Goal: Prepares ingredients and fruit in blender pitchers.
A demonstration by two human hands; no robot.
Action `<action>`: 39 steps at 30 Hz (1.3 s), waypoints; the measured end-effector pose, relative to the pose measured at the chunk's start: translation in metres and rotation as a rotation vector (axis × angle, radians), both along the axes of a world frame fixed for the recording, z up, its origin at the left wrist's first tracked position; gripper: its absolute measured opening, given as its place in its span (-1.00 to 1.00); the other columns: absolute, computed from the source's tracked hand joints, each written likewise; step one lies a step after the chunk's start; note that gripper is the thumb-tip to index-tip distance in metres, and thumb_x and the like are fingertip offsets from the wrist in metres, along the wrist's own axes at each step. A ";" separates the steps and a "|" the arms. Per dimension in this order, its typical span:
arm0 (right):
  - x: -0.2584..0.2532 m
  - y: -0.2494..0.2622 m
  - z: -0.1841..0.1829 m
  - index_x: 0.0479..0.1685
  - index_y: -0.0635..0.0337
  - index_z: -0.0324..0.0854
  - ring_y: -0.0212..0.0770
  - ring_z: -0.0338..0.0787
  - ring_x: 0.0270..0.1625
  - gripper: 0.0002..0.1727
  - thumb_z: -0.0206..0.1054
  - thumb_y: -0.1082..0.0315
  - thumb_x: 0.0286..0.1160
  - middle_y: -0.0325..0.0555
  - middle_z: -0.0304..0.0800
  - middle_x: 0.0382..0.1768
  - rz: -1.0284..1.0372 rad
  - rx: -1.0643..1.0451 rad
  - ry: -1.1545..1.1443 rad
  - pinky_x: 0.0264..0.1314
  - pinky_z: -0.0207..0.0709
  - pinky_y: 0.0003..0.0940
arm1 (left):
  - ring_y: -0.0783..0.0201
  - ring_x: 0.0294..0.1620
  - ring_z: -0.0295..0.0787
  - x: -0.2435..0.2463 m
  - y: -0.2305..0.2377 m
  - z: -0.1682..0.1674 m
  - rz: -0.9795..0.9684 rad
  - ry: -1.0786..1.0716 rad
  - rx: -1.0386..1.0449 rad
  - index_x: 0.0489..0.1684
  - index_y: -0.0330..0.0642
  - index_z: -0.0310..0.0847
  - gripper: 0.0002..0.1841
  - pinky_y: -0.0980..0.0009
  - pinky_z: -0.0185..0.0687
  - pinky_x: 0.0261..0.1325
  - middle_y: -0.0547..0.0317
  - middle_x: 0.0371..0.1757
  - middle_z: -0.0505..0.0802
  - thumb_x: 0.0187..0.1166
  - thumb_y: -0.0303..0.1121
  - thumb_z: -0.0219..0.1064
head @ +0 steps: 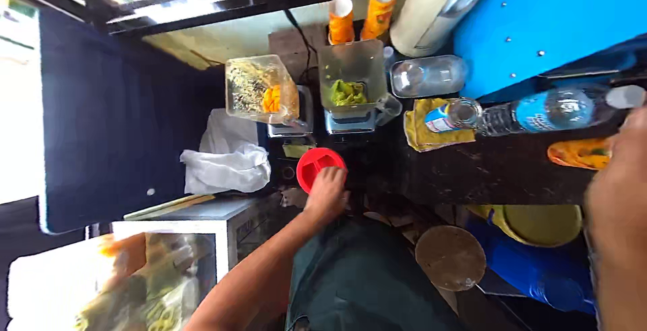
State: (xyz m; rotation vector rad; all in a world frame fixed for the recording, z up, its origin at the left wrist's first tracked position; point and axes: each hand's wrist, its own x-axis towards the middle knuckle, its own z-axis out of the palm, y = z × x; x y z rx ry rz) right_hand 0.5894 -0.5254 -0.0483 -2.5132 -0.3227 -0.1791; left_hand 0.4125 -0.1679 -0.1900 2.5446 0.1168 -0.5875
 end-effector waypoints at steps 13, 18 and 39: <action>-0.196 0.233 -0.309 0.82 0.48 -0.12 -0.08 0.33 0.76 0.63 0.88 -0.19 -0.35 0.31 0.24 0.73 0.185 0.418 0.564 0.82 0.24 -0.26 | -0.19 0.39 0.65 -0.057 0.091 -0.081 -0.407 -0.119 0.034 0.14 -0.20 0.70 -0.77 -0.23 0.31 0.63 -0.10 0.19 0.80 0.61 -0.51 0.27; -0.206 0.244 -0.284 0.84 0.43 -0.17 -0.18 0.49 0.65 0.12 0.50 0.22 0.33 0.23 0.40 0.64 0.059 0.360 0.727 0.71 0.39 -0.26 | -0.16 0.30 0.71 -0.045 0.018 -0.075 0.107 -0.087 -0.125 0.10 -0.31 0.71 -0.65 -0.08 0.57 0.39 -0.18 0.13 0.82 0.62 -0.18 0.34; -0.127 0.317 -0.171 0.06 0.12 0.65 0.29 0.85 -0.05 -0.71 0.11 0.14 0.77 0.17 0.84 -0.21 0.617 -0.726 0.644 -0.09 0.66 0.34 | 0.08 0.01 0.84 -0.160 0.115 -0.001 1.489 0.007 -1.384 0.24 -0.34 0.47 -0.75 0.11 0.79 0.14 -0.12 -0.01 0.82 0.85 -0.34 0.08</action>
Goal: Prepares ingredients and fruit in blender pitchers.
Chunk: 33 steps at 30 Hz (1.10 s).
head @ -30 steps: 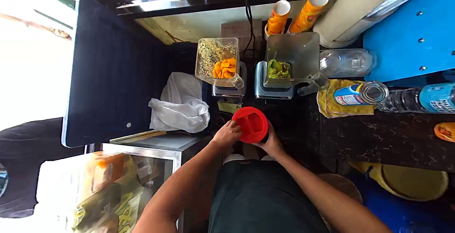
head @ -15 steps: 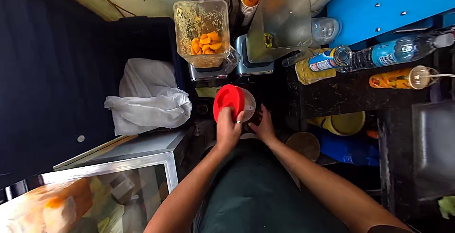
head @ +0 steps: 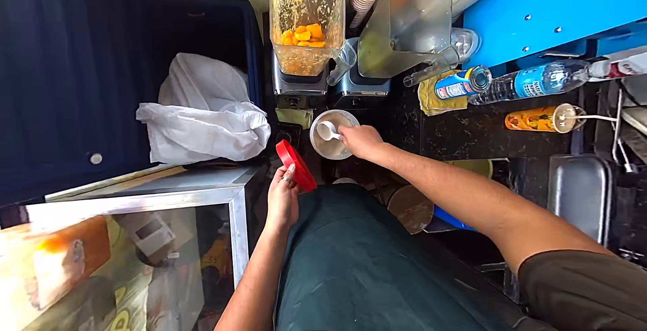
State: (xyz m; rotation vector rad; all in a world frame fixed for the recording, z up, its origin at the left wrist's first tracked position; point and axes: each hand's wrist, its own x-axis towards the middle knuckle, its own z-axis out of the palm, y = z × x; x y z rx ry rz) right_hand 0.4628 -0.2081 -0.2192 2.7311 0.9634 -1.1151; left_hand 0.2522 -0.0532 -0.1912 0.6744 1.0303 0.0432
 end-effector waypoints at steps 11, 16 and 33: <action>-0.031 -0.023 -0.014 0.12 0.15 0.81 0.10 0.84 0.02 -0.70 0.17 0.29 0.73 0.10 0.82 -0.08 -0.037 0.404 0.011 0.12 0.72 0.12 | 0.07 0.01 0.83 0.028 -0.050 0.015 -0.019 -0.015 0.079 0.14 -0.32 0.57 -0.79 0.10 0.80 0.12 -0.09 0.00 0.82 0.78 -0.36 0.21; -0.030 -0.029 -0.020 0.00 0.22 0.78 0.15 0.85 0.07 -0.68 0.13 0.24 0.77 0.13 0.84 -0.07 0.134 0.373 0.117 0.13 0.70 0.22 | 0.04 0.05 0.83 0.034 -0.063 0.024 0.033 0.033 0.052 0.18 -0.30 0.54 -0.75 0.08 0.77 0.16 -0.11 0.02 0.83 0.82 -0.29 0.16; 0.032 -0.097 -0.030 0.24 0.16 0.71 -0.14 0.75 -0.38 -0.68 0.12 0.22 0.83 -0.01 0.83 -0.25 -0.600 0.538 0.451 -0.22 0.68 -0.13 | -0.01 0.11 0.83 0.032 -0.081 0.031 0.149 0.067 0.159 0.30 -0.36 0.47 -0.70 0.02 0.79 0.16 -0.19 0.10 0.80 0.83 -0.31 0.14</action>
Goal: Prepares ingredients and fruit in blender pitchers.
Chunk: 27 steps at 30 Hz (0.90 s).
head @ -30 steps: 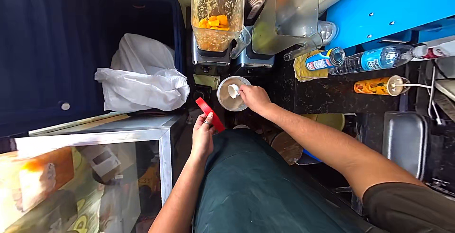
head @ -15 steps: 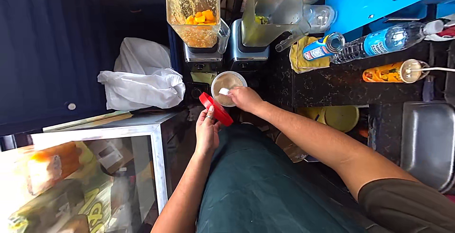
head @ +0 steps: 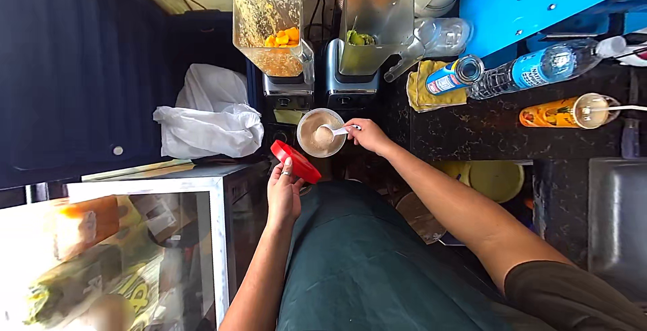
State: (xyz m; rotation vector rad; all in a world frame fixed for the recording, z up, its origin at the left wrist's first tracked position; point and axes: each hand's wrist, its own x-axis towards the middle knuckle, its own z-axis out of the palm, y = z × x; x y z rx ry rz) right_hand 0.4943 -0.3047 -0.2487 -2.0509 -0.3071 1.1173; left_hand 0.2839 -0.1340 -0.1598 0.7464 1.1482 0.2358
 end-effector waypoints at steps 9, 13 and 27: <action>-0.010 -0.029 -0.043 0.20 0.07 0.71 -0.34 0.40 -0.56 -0.70 0.19 0.14 0.80 -0.15 0.57 -0.44 -0.292 0.247 0.074 -0.48 0.34 -0.38 | 0.01 0.12 0.83 -0.007 0.015 0.014 0.025 0.047 0.102 0.29 -0.33 0.48 -0.71 0.03 0.79 0.17 -0.15 0.11 0.81 0.84 -0.29 0.13; -0.009 -0.028 -0.047 0.24 0.14 0.63 -0.44 0.34 -0.60 -0.73 0.18 0.22 0.80 -0.28 0.45 -0.46 -0.399 0.355 0.316 -0.54 0.30 -0.52 | 0.00 0.14 0.83 -0.005 0.019 0.021 0.034 0.050 0.114 0.33 -0.32 0.46 -0.69 0.02 0.79 0.18 -0.16 0.13 0.80 0.84 -0.29 0.11; -0.008 0.001 0.028 0.15 0.14 0.65 -0.47 0.29 -0.64 -0.77 0.16 0.25 0.81 -0.31 0.40 -0.53 -0.432 0.470 0.346 -0.57 0.27 -0.57 | 0.00 0.13 0.82 0.000 0.043 0.017 0.035 0.026 0.061 0.30 -0.33 0.48 -0.70 0.01 0.78 0.18 -0.17 0.13 0.80 0.85 -0.28 0.10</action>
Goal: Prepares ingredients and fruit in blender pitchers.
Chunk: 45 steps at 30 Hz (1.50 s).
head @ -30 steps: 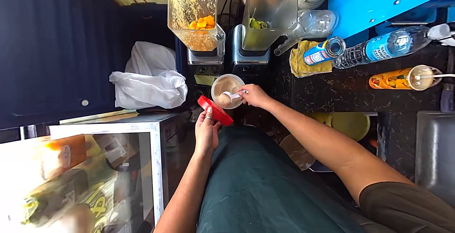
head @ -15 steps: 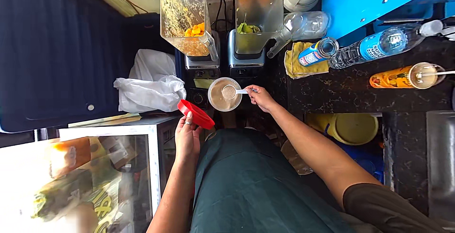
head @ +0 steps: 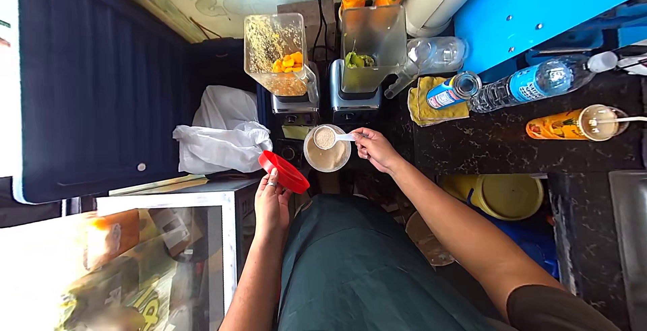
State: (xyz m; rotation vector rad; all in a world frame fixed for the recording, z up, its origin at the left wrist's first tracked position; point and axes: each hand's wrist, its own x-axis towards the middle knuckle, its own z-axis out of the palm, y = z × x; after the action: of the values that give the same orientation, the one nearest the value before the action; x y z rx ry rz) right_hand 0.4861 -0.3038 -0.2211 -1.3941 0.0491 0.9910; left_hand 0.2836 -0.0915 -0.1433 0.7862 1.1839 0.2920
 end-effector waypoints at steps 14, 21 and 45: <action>0.092 0.138 0.160 0.13 0.21 0.65 -0.44 0.38 -0.65 -0.78 0.21 0.29 0.77 -0.30 0.47 -0.56 -0.164 0.041 -0.338 -0.59 0.36 -0.54 | 0.02 0.03 0.85 -0.010 0.040 -0.009 0.072 -0.100 -0.077 0.26 -0.32 0.52 -0.70 0.07 0.81 0.07 -0.15 0.05 0.84 0.84 -0.26 0.13; 0.098 0.154 0.153 0.15 0.22 0.63 -0.44 0.39 -0.66 -0.77 0.23 0.28 0.76 -0.28 0.48 -0.55 -0.176 -0.046 -0.330 -0.59 0.36 -0.55 | 0.02 -0.01 0.86 -0.018 0.059 -0.013 0.111 -0.104 -0.098 0.26 -0.32 0.50 -0.70 0.07 0.83 0.01 -0.15 0.02 0.84 0.84 -0.26 0.12; -0.032 -0.011 -0.053 0.22 0.23 0.66 -0.40 0.43 -0.58 -0.72 0.18 0.26 0.80 -0.21 0.52 -0.47 0.023 -0.309 -0.092 -0.46 0.43 -0.48 | 0.03 0.08 0.84 -0.003 0.039 -0.012 -0.018 -0.012 -0.088 0.31 -0.30 0.46 -0.70 0.03 0.77 0.16 -0.14 0.07 0.82 0.86 -0.27 0.07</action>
State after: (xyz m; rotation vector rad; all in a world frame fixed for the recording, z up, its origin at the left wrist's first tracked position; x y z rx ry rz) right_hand 0.4543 -0.3146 -0.2740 -1.7245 0.1223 0.9647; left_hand 0.2806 -0.0523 -0.1548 0.7172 1.1698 0.2276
